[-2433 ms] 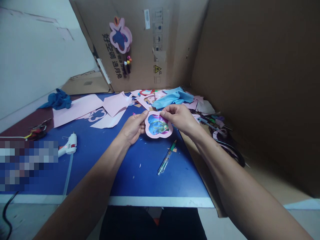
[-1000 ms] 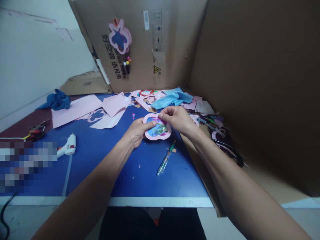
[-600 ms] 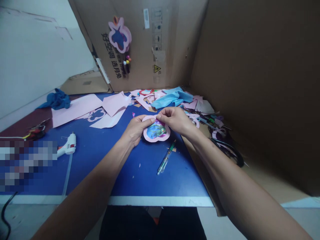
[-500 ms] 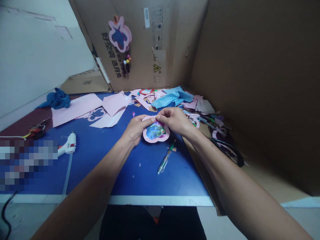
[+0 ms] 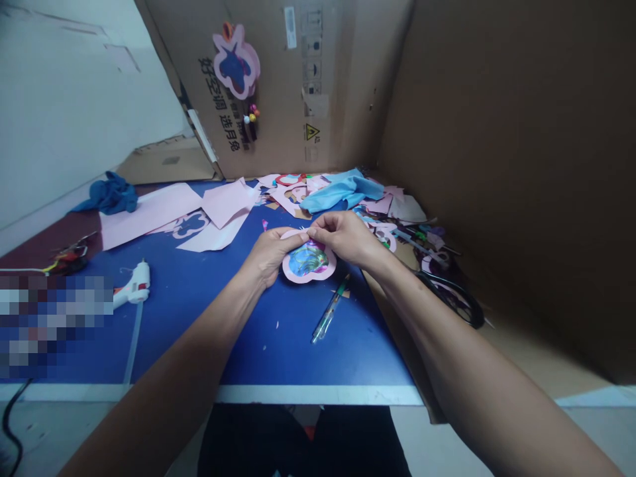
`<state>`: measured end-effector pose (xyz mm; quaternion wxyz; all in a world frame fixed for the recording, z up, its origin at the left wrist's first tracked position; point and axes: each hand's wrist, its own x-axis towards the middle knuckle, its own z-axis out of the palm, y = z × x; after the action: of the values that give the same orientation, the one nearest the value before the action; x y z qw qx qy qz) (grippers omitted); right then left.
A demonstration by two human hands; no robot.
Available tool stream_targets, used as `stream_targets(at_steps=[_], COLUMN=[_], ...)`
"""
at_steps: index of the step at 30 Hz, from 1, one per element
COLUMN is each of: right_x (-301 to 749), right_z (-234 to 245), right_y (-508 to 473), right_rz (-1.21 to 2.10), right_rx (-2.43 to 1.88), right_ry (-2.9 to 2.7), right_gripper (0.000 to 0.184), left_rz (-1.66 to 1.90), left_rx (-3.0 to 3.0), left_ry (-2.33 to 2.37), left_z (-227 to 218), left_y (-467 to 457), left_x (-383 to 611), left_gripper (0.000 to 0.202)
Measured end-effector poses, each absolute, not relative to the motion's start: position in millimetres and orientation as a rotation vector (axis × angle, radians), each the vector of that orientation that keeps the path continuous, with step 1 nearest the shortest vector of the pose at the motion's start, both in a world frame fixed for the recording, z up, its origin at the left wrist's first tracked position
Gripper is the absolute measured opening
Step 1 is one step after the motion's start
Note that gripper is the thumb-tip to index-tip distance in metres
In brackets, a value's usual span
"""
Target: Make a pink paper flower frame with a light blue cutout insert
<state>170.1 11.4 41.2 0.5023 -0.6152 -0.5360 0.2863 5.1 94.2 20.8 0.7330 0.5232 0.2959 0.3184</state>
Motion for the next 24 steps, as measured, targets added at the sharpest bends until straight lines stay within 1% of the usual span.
stream_targets(at_steps=[5,9,12,15,20,24], right_x=[170.4,170.8,172.3,173.1,168.6,166.5], right_z=[41.6,41.1,39.9,39.7,42.7,41.1], right_y=[11.5,11.3,10.4,9.5,9.1,10.8], right_rz=[0.696,0.724,0.782,0.878,0.955,0.946], right_rx=[-1.49,-1.467,-1.438,-1.44,-1.491,-1.489], right_ry=[-1.31,-1.304,-1.28,-1.27,-1.291,-1.264], right_gripper=[0.042,0.046,0.051,0.053,0.054,0.053], left_rz=[0.697,0.718,0.791,0.858,0.93,0.945], left_rx=[1.175,1.196,1.201,1.142,1.026,1.006], left_ry=[0.636,0.658,0.686,0.679,0.67,0.662], left_z=[20.0,18.0,16.7,17.2,21.8,25.2], left_y=[94.5,97.1,101.7,109.2,120.2,120.7], left_x=[5.3,6.1,5.8,3.4,-1.9,-2.7], left_gripper=[0.019,0.021,0.019,0.021,0.028,0.027])
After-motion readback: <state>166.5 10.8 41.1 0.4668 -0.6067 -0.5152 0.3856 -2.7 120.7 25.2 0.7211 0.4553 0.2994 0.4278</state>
